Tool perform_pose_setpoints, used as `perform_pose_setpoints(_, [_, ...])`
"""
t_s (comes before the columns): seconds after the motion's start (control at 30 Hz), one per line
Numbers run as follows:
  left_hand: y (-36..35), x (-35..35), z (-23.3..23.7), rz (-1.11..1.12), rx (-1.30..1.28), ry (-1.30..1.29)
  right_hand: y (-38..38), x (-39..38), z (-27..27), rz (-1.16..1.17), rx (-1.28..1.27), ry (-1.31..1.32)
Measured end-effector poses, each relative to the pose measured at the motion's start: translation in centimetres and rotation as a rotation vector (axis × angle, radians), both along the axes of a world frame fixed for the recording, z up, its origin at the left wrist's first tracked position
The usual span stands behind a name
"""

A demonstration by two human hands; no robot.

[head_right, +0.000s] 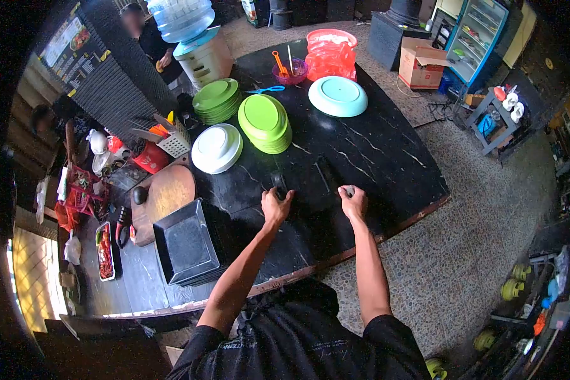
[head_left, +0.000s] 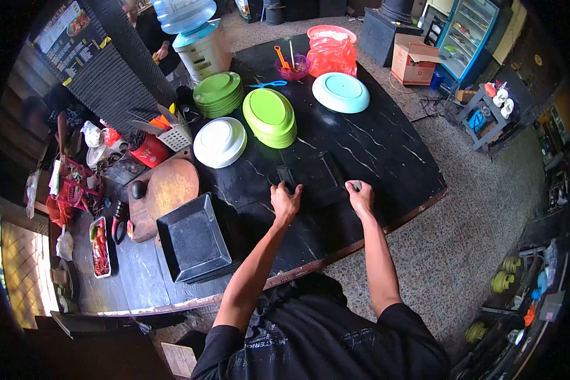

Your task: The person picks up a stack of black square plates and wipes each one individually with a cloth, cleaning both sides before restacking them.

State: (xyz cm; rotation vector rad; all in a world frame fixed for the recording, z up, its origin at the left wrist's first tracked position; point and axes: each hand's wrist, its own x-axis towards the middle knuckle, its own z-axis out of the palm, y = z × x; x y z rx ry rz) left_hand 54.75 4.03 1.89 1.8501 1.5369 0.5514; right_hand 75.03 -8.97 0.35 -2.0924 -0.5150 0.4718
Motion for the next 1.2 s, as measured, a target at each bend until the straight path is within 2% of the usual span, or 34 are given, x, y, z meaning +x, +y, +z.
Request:
perform_pose_setpoints(0.17, [-0.8, 0.0, -0.8, -0.019, 0.058, -0.024, -1.0, -0.6, 0.9, -0.039, -0.109, -0.156])
perform_pose_setpoints(0.2, [-0.7, -0.1, -0.9, -0.050, 0.059, -0.012, -1.5, -1.1, 2.2, -0.082, -0.130, -0.136])
perform_pose_setpoints(0.3, [-0.9, 0.0, -1.5, -0.068, 0.113, 0.022, -3.5, 0.3, 0.3, -0.176, 0.003, -0.034])
perform_pose_setpoints(0.43, [-1.3, -0.2, -0.7, -0.087, 0.111, 0.045, -6.4, -1.5, 2.5, -0.251, 0.090, 0.177])
perform_pose_setpoints(0.53, [-2.3, -0.5, 2.0, -0.079, 0.133, 0.087, -7.4, -3.5, 3.4, -0.245, 0.144, 0.284])
perform_pose_setpoints(0.6, [-3.8, -2.0, 6.2, -0.099, 0.141, -0.068, -7.1, -4.8, 3.3, -0.248, 0.182, 0.343])
perform_pose_setpoints(0.7, [-5.4, -7.1, 11.7, -0.070, 0.332, -0.253, -6.4, -8.5, 3.9, -0.061, 0.336, 0.519])
perform_pose_setpoints(0.73, [-5.4, -9.5, 13.0, -0.063, 0.380, -0.309, -5.9, -10.4, 5.9, 0.052, 0.350, 0.560])
perform_pose_setpoints(0.8, [-5.2, -14.6, 15.5, 0.096, 0.336, -0.382, -5.0, -13.5, 7.3, 0.235, 0.364, 0.701])
perform_pose_setpoints(0.87, [-3.6, -20.5, 15.3, 0.224, 0.530, -0.284, -3.3, -17.0, 7.0, 0.352, 0.440, 0.730])
perform_pose_setpoints(0.93, [-1.7, -26.3, 14.2, 0.408, 0.590, 0.039, -1.4, -20.3, 6.6, 0.429, 0.533, 0.830])
perform_pose_setpoints(1.0, [-0.9, -31.0, 12.7, 0.581, 0.548, 0.400, 0.7, -22.9, 7.1, 0.450, 0.518, 0.834])
perform_pose_setpoints(1.07, [-0.4, -34.5, 12.2, 0.570, 0.286, 0.378, 2.6, -25.2, 8.6, 0.452, 0.553, 0.700])
perform_pose_setpoints(1.13, [-0.4, -36.4, 13.5, 0.484, 0.041, 0.312, 4.3, -26.4, 8.8, 0.474, 0.418, 0.558])
perform_pose_setpoints(1.2, [0.4, -38.3, 11.4, 0.400, 0.118, 0.204, 5.2, -28.1, 8.7, 0.485, 0.450, 0.492])
